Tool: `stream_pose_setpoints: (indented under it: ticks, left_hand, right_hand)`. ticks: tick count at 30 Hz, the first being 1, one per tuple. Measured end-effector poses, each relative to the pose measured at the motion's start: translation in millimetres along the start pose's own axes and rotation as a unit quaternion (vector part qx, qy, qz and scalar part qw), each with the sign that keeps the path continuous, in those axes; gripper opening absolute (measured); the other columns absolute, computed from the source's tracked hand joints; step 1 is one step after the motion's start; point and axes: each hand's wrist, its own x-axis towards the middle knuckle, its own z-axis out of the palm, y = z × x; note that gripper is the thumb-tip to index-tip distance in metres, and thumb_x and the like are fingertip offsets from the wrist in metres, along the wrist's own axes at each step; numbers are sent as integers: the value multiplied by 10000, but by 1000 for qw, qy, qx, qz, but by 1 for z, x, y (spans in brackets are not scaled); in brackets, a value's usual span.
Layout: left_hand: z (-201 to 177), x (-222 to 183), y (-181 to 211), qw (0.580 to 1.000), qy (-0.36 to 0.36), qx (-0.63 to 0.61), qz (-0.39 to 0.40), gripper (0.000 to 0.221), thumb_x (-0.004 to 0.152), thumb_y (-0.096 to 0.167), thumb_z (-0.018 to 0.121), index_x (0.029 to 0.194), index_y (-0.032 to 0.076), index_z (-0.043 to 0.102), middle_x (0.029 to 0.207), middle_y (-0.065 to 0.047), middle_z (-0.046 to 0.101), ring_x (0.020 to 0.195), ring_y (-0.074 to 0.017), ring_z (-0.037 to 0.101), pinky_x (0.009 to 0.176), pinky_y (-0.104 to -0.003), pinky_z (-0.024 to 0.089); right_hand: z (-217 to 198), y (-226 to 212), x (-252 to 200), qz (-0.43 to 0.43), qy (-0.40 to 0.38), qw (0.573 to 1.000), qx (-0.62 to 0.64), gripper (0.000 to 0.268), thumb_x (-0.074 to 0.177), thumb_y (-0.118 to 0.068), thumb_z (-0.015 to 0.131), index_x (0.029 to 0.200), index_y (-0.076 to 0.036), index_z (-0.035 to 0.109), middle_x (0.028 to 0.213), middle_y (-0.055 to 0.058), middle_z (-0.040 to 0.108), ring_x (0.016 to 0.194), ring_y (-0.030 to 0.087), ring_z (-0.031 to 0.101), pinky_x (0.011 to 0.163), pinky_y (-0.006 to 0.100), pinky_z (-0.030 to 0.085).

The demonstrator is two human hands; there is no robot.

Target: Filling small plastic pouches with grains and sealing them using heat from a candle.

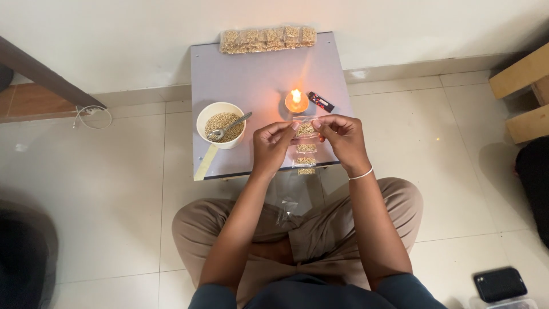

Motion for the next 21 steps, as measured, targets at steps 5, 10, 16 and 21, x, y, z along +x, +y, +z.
stream_pose_setpoints:
  ticks: [5, 10, 16, 21]
  left_hand:
    - [-7, 7, -17, 1000, 13, 6, 10, 192, 980, 94, 713, 1047, -84, 739, 948, -121, 767, 823, -130, 730, 763, -317, 659]
    - [-17, 12, -30, 999, 34, 40, 5, 191, 962, 100, 727, 1042, -74, 742, 884, -100, 768, 761, -119, 737, 713, -270, 625]
    - [-20, 20, -38, 991, 89, 102, 5, 218, 938, 147, 763, 1009, -59, 774, 800, -60, 751, 691, -72, 684, 639, -229, 589]
    - [-29, 29, -54, 980, 151, 128, 20, 236, 927, 163, 790, 1016, -55, 789, 815, -44, 764, 702, -49, 668, 612, -209, 555]
  right_hand:
    - [1, 10, 4, 15, -2, 1000, 2, 86, 940, -99, 771, 968, -18, 782, 776, 3, 706, 671, 61, 604, 627, 230, 512]
    - [0, 24, 10, 10, -4, 1000, -19, 88, 943, -102, 777, 971, -18, 785, 776, -3, 697, 682, 55, 593, 625, 230, 508]
    - [4, 40, 24, 32, -4, 999, -21, 85, 954, -89, 756, 984, -18, 791, 791, -12, 711, 681, 43, 591, 616, 218, 492]
    - [10, 46, 44, 86, -11, 995, -50, 118, 940, -39, 698, 999, -8, 795, 812, 2, 741, 674, 32, 618, 590, 209, 491]
